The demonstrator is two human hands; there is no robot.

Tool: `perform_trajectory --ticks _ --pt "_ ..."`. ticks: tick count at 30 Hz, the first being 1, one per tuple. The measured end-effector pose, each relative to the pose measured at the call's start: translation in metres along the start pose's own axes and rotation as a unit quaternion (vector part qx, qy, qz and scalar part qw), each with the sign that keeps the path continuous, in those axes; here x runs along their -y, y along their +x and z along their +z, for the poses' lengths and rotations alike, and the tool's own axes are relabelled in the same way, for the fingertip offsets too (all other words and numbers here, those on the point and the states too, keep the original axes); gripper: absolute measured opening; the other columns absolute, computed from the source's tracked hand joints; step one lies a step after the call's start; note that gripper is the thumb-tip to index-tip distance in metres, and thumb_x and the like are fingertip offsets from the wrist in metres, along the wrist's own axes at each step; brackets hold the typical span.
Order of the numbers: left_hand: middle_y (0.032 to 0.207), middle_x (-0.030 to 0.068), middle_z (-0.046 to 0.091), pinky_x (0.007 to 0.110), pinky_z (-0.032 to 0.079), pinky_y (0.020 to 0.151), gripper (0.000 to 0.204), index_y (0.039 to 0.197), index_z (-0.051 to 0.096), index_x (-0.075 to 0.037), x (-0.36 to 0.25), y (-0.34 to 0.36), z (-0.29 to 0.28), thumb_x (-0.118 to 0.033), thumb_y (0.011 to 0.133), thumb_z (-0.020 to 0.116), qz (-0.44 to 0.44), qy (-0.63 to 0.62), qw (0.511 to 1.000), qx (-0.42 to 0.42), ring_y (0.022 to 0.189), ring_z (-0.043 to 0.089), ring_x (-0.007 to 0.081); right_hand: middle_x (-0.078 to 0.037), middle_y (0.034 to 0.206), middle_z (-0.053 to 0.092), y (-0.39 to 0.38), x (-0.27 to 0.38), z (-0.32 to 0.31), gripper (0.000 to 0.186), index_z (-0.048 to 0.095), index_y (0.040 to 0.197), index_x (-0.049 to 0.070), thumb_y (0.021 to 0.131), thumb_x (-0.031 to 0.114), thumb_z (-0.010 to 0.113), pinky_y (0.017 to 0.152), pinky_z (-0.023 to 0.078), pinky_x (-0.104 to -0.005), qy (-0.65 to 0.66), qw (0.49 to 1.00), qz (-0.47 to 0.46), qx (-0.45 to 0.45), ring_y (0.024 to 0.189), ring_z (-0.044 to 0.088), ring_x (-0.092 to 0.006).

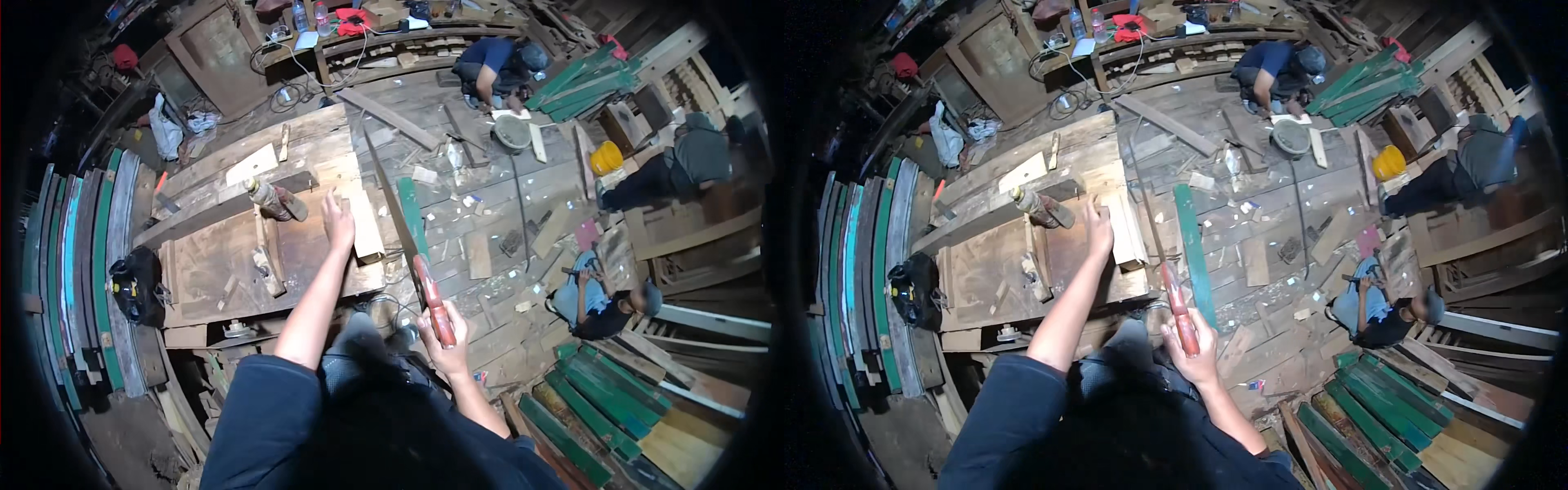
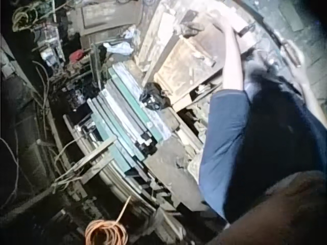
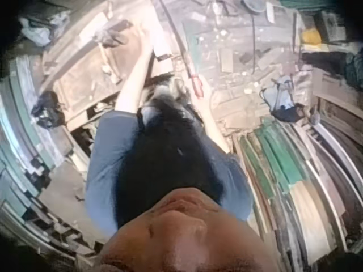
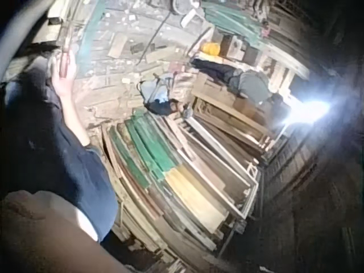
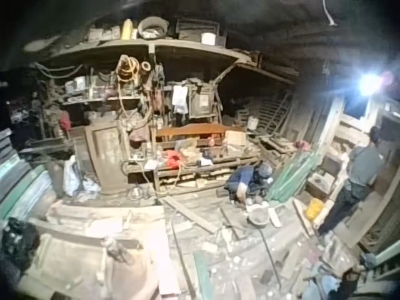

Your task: Using a hand saw to cut through a piece of lumber on a workbench.

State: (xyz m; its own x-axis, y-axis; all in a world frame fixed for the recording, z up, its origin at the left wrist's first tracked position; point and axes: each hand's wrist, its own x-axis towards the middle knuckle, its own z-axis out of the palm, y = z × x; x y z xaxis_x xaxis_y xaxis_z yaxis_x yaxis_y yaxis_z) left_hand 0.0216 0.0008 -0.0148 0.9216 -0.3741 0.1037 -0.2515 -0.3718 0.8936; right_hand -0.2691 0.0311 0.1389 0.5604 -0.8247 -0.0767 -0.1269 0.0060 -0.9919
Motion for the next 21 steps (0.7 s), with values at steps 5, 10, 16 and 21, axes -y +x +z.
perform_trajectory --ticks 5,10,16,21 --pt "0.133 0.0247 0.044 0.042 0.029 0.107 0.047 0.134 0.038 0.001 0.017 -0.006 0.015 -0.031 0.1 0.034 0.007 -0.024 0.999 0.028 0.126 0.039 0.0399 -0.01 0.067 0.053 0.009 -0.011 0.009 0.011 0.055 0.088 0.001 0.083 0.004 0.064 0.057 0.044 -0.0299 -0.036 0.997 -0.057 0.031 0.058 0.049 -0.0155" --pt "0.135 0.0244 0.044 0.042 0.032 0.105 0.044 0.137 0.035 0.0 -0.003 -0.012 0.012 -0.023 0.099 0.035 0.024 0.013 0.999 0.022 0.127 0.039 0.0393 -0.017 0.072 0.053 0.007 -0.01 0.006 0.014 0.054 0.09 0.001 0.085 0.012 0.062 0.057 0.045 -0.0357 -0.119 0.986 -0.075 0.091 0.061 0.055 -0.0335" --pt "0.129 0.0259 0.047 0.044 0.035 0.102 0.038 0.133 0.038 -0.004 0.013 -0.002 0.008 -0.018 0.097 0.034 0.041 0.076 0.996 0.037 0.121 0.044 0.0412 -0.019 0.07 0.056 -0.011 -0.007 0.0 0.022 0.053 0.09 0.003 0.086 0.022 0.063 0.056 0.045 -0.041 -0.105 0.976 -0.138 0.13 0.067 0.06 -0.0387" --pt "0.127 0.0261 0.047 0.042 0.033 0.102 0.038 0.129 0.04 -0.003 0.003 -0.006 0.013 -0.024 0.099 0.031 0.013 0.02 0.999 0.029 0.121 0.044 0.0397 -0.012 0.071 0.054 -0.051 0.028 -0.023 0.027 0.055 0.113 0.003 0.087 0.01 0.06 0.056 0.044 -0.0316 -0.128 0.978 -0.011 0.165 0.059 0.053 -0.0177"
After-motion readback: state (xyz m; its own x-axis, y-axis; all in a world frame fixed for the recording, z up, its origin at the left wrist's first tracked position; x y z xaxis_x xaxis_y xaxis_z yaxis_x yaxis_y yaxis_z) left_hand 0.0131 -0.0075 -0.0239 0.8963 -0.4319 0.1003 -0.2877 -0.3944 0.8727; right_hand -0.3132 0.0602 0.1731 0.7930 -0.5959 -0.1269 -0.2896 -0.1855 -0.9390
